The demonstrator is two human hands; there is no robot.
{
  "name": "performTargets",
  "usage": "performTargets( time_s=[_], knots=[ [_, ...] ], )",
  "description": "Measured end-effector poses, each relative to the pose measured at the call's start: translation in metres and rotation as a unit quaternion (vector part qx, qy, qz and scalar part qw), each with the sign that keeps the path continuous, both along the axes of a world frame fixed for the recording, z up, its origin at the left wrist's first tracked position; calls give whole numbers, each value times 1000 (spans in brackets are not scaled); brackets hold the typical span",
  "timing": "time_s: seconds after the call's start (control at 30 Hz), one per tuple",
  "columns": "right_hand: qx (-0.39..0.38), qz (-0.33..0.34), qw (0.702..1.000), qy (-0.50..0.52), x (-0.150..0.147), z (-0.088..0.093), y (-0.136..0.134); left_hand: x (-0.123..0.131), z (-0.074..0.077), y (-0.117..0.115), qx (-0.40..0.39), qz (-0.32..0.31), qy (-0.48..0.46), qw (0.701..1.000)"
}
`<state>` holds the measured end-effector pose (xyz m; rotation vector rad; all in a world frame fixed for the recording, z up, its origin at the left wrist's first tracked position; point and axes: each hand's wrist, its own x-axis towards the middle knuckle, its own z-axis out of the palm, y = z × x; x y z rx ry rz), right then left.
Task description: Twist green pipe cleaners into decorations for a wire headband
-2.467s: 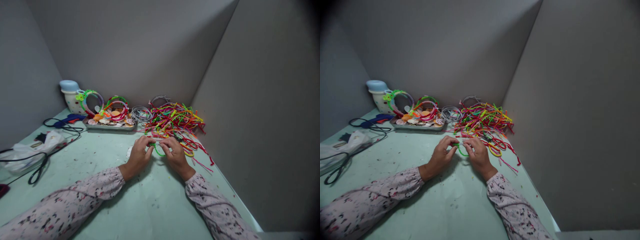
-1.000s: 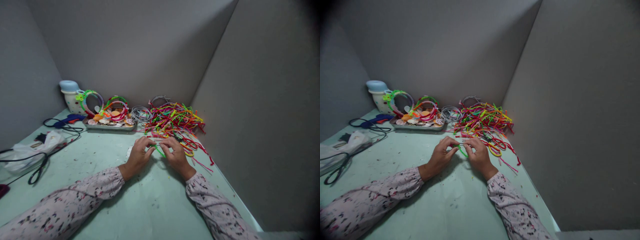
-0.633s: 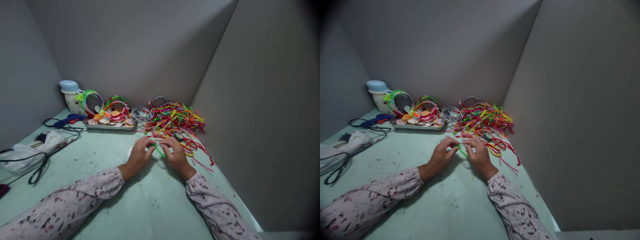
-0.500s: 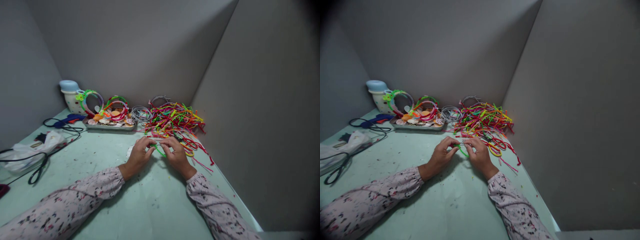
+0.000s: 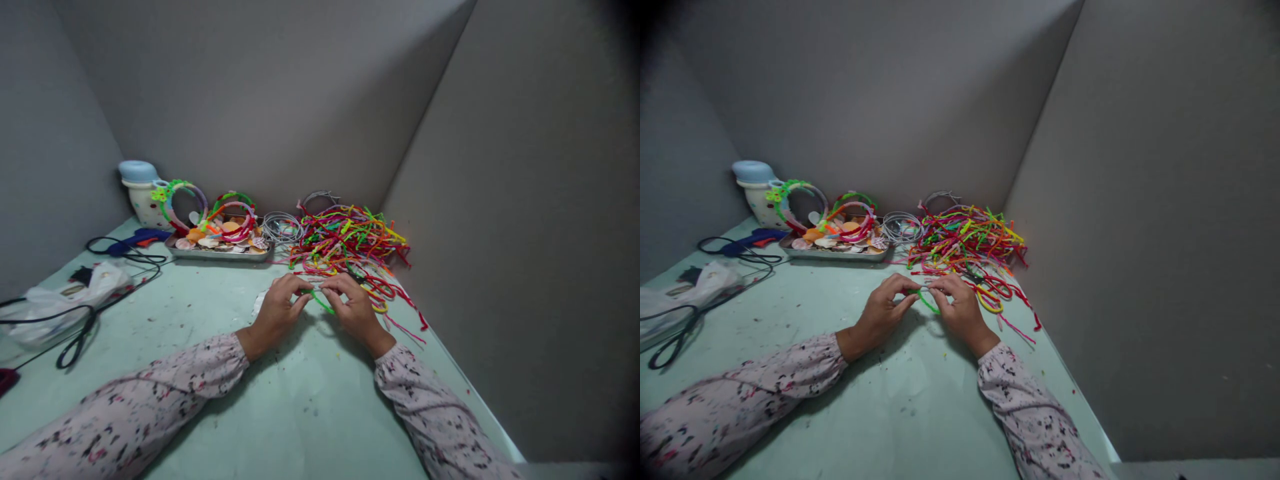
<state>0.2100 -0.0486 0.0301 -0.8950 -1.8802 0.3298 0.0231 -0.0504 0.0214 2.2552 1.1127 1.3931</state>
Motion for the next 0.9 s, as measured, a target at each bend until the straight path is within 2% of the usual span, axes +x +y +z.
performTargets(
  time_s=[0.9],
  knots=[
    [-29, 18, 999, -13, 0, 0, -1, 0, 3, -4, -31, 10, -9, 999]
  ],
)
